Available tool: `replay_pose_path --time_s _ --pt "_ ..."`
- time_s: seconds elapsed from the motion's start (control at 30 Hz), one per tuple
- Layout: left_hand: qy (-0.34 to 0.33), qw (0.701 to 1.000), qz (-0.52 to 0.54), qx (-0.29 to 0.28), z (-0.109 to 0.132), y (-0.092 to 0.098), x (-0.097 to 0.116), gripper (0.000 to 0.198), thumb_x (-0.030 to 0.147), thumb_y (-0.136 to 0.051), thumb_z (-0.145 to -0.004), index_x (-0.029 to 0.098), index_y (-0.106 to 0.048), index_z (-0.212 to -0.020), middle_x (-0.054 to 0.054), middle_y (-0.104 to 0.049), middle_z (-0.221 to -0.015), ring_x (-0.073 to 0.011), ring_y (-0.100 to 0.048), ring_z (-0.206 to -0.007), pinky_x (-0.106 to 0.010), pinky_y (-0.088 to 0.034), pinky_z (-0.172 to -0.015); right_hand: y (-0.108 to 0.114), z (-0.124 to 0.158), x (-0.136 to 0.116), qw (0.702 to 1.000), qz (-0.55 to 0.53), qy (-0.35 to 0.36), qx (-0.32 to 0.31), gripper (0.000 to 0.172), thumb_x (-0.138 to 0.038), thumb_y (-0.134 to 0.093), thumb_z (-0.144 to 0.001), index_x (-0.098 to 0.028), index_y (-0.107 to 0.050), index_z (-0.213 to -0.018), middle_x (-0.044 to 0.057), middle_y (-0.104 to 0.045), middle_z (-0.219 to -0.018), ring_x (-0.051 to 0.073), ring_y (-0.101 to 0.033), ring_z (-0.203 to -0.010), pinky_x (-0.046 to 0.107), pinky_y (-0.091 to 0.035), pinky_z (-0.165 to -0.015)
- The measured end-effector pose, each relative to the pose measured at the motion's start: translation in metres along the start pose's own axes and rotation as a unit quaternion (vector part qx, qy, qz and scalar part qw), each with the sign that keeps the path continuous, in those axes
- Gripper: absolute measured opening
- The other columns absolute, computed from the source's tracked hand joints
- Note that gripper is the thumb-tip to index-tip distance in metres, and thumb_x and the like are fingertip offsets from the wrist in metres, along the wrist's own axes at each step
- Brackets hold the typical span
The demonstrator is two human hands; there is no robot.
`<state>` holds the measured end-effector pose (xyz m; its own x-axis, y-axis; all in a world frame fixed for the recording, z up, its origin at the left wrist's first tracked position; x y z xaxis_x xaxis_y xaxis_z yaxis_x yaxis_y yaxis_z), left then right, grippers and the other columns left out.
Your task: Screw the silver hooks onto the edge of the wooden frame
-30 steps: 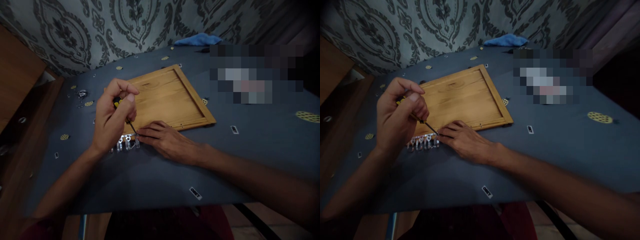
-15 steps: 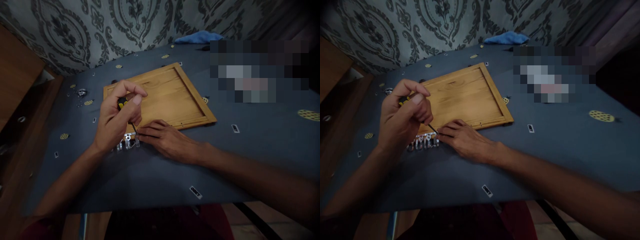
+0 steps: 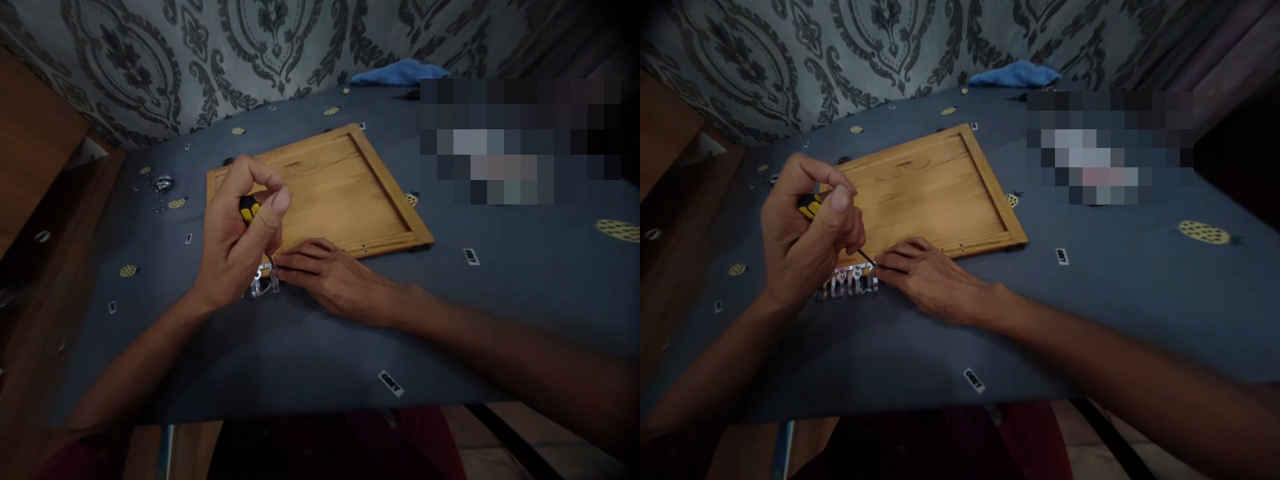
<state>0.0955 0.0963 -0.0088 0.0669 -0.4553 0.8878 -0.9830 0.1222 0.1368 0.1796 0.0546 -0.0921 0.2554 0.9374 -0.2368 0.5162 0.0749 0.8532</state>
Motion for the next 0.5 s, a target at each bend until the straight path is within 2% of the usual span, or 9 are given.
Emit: replay_pose_path --time_s 0.2,0.5 --pt "0.006 0.999 -0.017 0.049 0.0030 0.0036 -0.0001 0.019 0.042 -0.070 -0.091 0.027 -0.058 -0.088 0.007 -0.039 -0.058 -0.0111 -0.037 -0.043 -0.030 -0.032 -0.043 0.0006 -0.0007 -0.0013 1.000 0.003 0.007 0.001 0.036 -0.008 -0.051 -0.095 -0.013 -0.065 -0.128 0.011 -0.069 -0.131 0.026 -0.060 -0.118 0.045 -0.047 -0.104" --pt "-0.004 0.998 -0.031 0.062 0.0057 0.0027 0.0017 0.015 0.038 -0.065 -0.095 0.027 -0.057 -0.089 0.005 -0.044 -0.070 -0.0095 -0.038 -0.046 -0.030 -0.031 -0.044 0.0010 -0.0003 -0.0018 1.000 0.002 0.010 0.005 0.037 -0.007 -0.050 -0.094 -0.013 -0.065 -0.127 0.010 -0.070 -0.129 0.026 -0.060 -0.117 0.046 -0.047 -0.103"
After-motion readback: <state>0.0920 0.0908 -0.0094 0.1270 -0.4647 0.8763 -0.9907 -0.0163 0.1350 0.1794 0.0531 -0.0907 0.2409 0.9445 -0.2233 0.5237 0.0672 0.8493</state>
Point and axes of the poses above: each hand's wrist, its own z-axis away from the middle knuckle, its own y-axis out of the back of the hand, x = y × z, the point moved 9 cm from there along -z, towards the middle knuckle
